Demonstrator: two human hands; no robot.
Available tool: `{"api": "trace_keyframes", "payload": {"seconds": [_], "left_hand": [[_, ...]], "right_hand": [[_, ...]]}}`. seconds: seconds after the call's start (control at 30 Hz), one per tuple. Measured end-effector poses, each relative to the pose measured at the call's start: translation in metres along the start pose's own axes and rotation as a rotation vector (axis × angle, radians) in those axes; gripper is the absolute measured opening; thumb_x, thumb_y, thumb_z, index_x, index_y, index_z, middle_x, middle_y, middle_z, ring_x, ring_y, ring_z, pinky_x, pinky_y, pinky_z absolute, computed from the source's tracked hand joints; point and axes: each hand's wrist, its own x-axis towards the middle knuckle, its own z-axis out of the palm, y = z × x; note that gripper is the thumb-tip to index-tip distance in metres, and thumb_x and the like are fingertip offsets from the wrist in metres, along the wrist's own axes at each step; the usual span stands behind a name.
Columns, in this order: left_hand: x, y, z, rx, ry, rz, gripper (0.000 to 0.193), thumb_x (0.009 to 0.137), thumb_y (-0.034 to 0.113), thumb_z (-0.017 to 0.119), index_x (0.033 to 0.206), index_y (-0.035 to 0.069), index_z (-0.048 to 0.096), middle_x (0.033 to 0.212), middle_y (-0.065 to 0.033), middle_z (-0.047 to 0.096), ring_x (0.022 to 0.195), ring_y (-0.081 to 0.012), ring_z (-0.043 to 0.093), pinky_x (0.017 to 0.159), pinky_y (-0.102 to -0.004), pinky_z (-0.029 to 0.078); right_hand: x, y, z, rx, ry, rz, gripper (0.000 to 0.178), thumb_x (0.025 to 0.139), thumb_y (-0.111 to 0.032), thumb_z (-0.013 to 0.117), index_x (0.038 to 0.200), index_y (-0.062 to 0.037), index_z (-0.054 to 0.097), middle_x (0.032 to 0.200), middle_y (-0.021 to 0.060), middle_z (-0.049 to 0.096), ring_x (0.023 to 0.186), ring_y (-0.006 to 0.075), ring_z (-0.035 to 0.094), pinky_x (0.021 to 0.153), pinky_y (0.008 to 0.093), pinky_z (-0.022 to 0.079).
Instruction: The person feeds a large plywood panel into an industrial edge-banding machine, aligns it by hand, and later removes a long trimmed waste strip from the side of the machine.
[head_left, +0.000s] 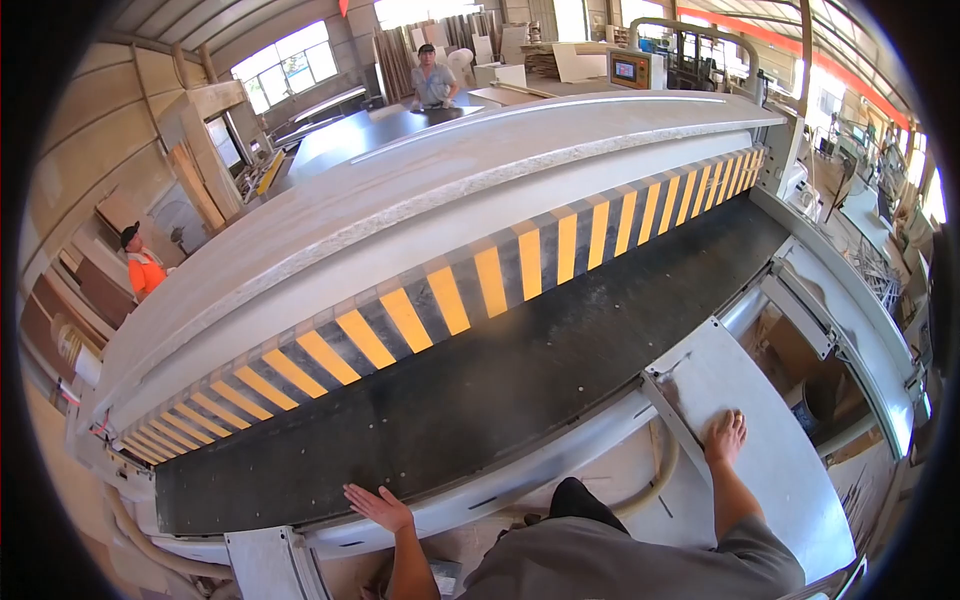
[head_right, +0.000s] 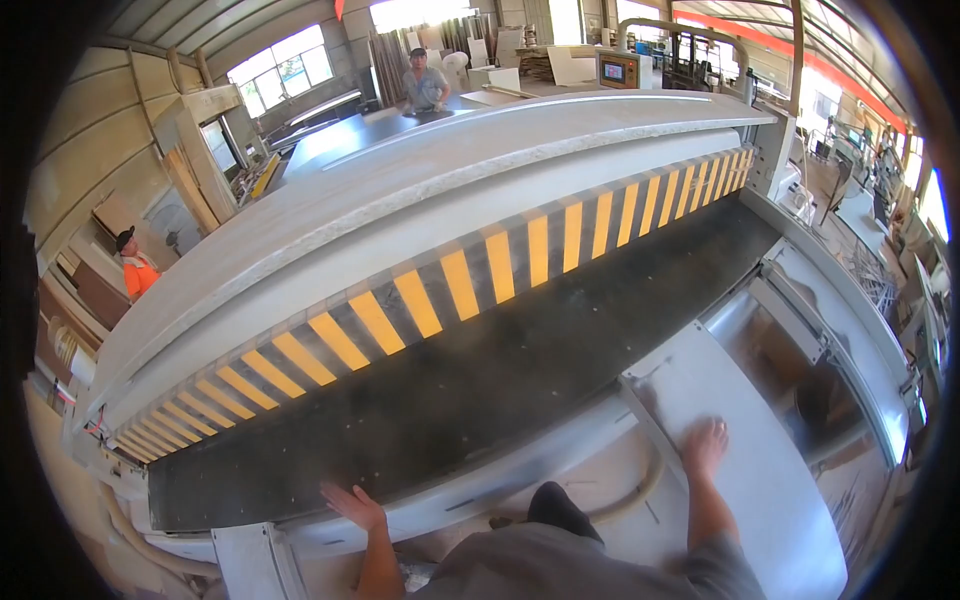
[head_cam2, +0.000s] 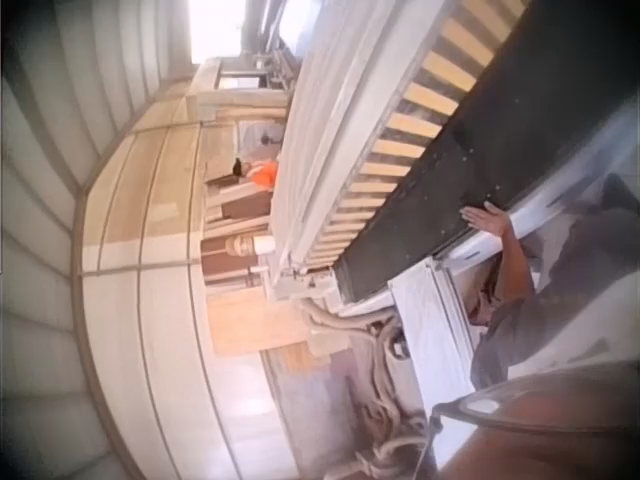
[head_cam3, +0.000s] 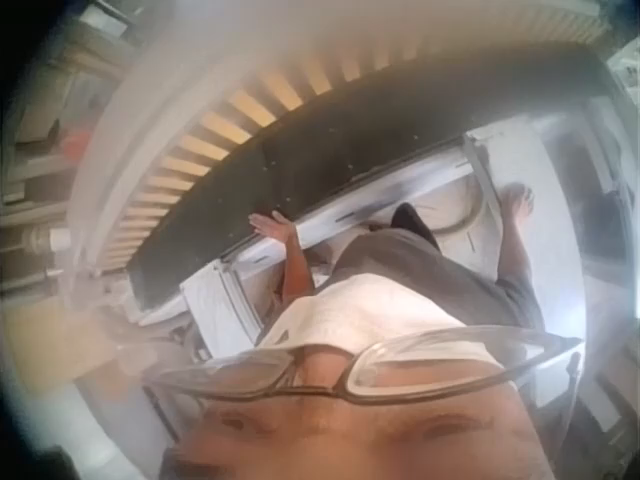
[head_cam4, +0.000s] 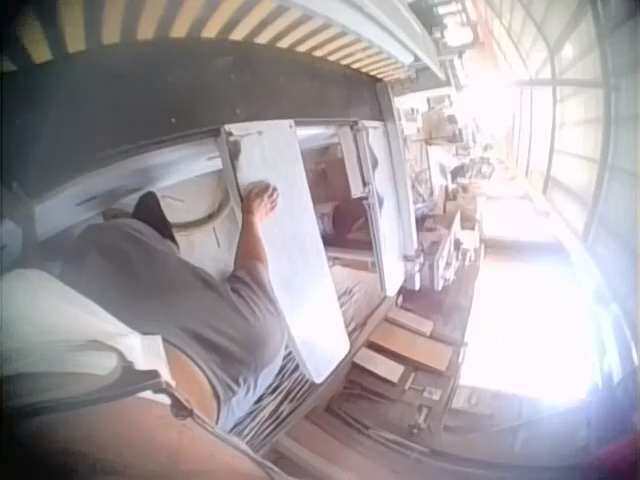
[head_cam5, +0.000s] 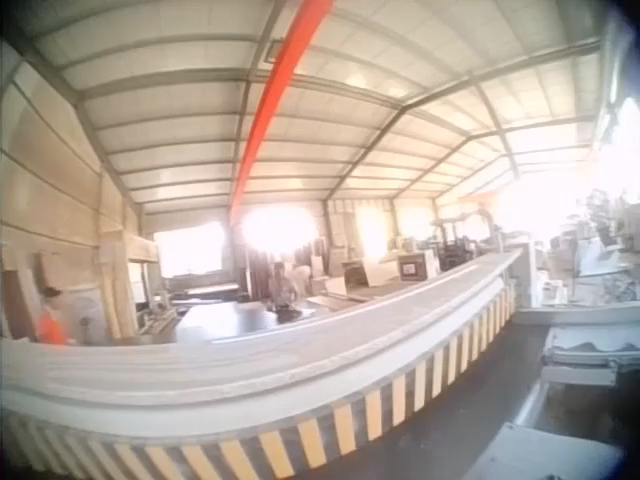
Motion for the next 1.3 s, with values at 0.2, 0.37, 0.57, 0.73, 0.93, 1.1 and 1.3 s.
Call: {"api": "trace_keyframes", "payload": {"seconds": [0.2, 0.37, 0.57, 0.73, 0.93, 1.1, 1.3], "left_hand": [[0.020, 0.025, -0.016, -0.029, 0.054, -0.012, 0.071, 0.111, 0.042, 0.038, 0.164, -0.001, 0.017, 0.172, -0.0206, 0.017, 0.159, -0.0406, 0.018, 0.128, -0.0545, 0.015], [0.055, 0.054, -0.015, -0.134, 0.065, 0.097, 0.069, 0.111, 0.042, 0.039, 0.163, 0.000, 0.021, 0.171, -0.0217, 0.020, 0.158, -0.0410, 0.020, 0.128, -0.0548, 0.016], [0.060, 0.067, -0.009, -0.101, 0.029, 0.109, 0.065, 0.111, 0.042, 0.038, 0.162, 0.003, 0.027, 0.169, -0.0217, 0.025, 0.156, -0.0414, 0.025, 0.128, -0.0555, 0.018], [0.060, 0.066, -0.009, -0.088, 0.023, 0.145, 0.063, 0.111, 0.041, 0.038, 0.161, 0.004, 0.029, 0.169, -0.0204, 0.027, 0.155, -0.0405, 0.027, 0.128, -0.0551, 0.020], [0.059, 0.068, -0.011, -0.066, 0.040, 0.109, 0.062, 0.112, 0.041, 0.037, 0.162, 0.006, 0.029, 0.169, -0.0191, 0.028, 0.155, -0.0404, 0.027, 0.128, -0.0551, 0.020], [0.059, 0.068, -0.011, -0.055, 0.062, 0.090, 0.062, 0.112, 0.042, 0.037, 0.162, 0.006, 0.029, 0.169, -0.0188, 0.028, 0.155, -0.0402, 0.027, 0.127, -0.0550, 0.021], [0.059, 0.067, -0.008, -0.069, 0.067, 0.075, 0.062, 0.112, 0.042, 0.038, 0.162, 0.007, 0.030, 0.169, -0.0186, 0.028, 0.155, -0.0401, 0.027, 0.127, -0.0555, 0.021]], "right_hand": [[0.003, 0.006, 0.010, 0.037, 0.020, 0.021, 0.058, 0.101, -0.035, 0.054, 0.150, -0.0044, 0.047, 0.162, 0.0181, 0.038, 0.155, 0.0336, 0.026, 0.128, 0.0469, 0.018], [0.007, 0.012, 0.017, 0.036, 0.066, 0.001, 0.058, 0.101, -0.035, 0.054, 0.150, -0.0043, 0.047, 0.163, 0.0180, 0.038, 0.156, 0.0331, 0.025, 0.129, 0.0470, 0.016], [0.007, 0.008, 0.016, 0.033, 0.090, 0.008, 0.057, 0.100, -0.033, 0.056, 0.149, -0.0055, 0.047, 0.161, 0.0172, 0.039, 0.155, 0.0329, 0.026, 0.128, 0.0474, 0.018], [0.001, 0.006, 0.010, 0.045, 0.070, -0.002, 0.057, 0.098, -0.032, 0.058, 0.148, -0.0060, 0.048, 0.159, 0.0172, 0.040, 0.154, 0.0339, 0.027, 0.128, 0.0477, 0.018], [0.002, 0.004, 0.008, 0.061, 0.059, 0.008, 0.058, 0.097, -0.032, 0.058, 0.148, -0.0055, 0.048, 0.160, 0.0181, 0.039, 0.154, 0.0344, 0.027, 0.128, 0.0474, 0.017], [0.002, 0.001, 0.006, 0.075, 0.078, 0.004, 0.058, 0.098, -0.032, 0.058, 0.148, -0.0057, 0.048, 0.161, 0.0186, 0.038, 0.155, 0.0347, 0.026, 0.128, 0.0474, 0.016], [0.002, 0.002, 0.006, 0.066, 0.077, 0.001, 0.059, 0.097, -0.032, 0.059, 0.149, -0.0062, 0.047, 0.161, 0.0185, 0.038, 0.155, 0.0349, 0.026, 0.128, 0.0480, 0.017]]}}
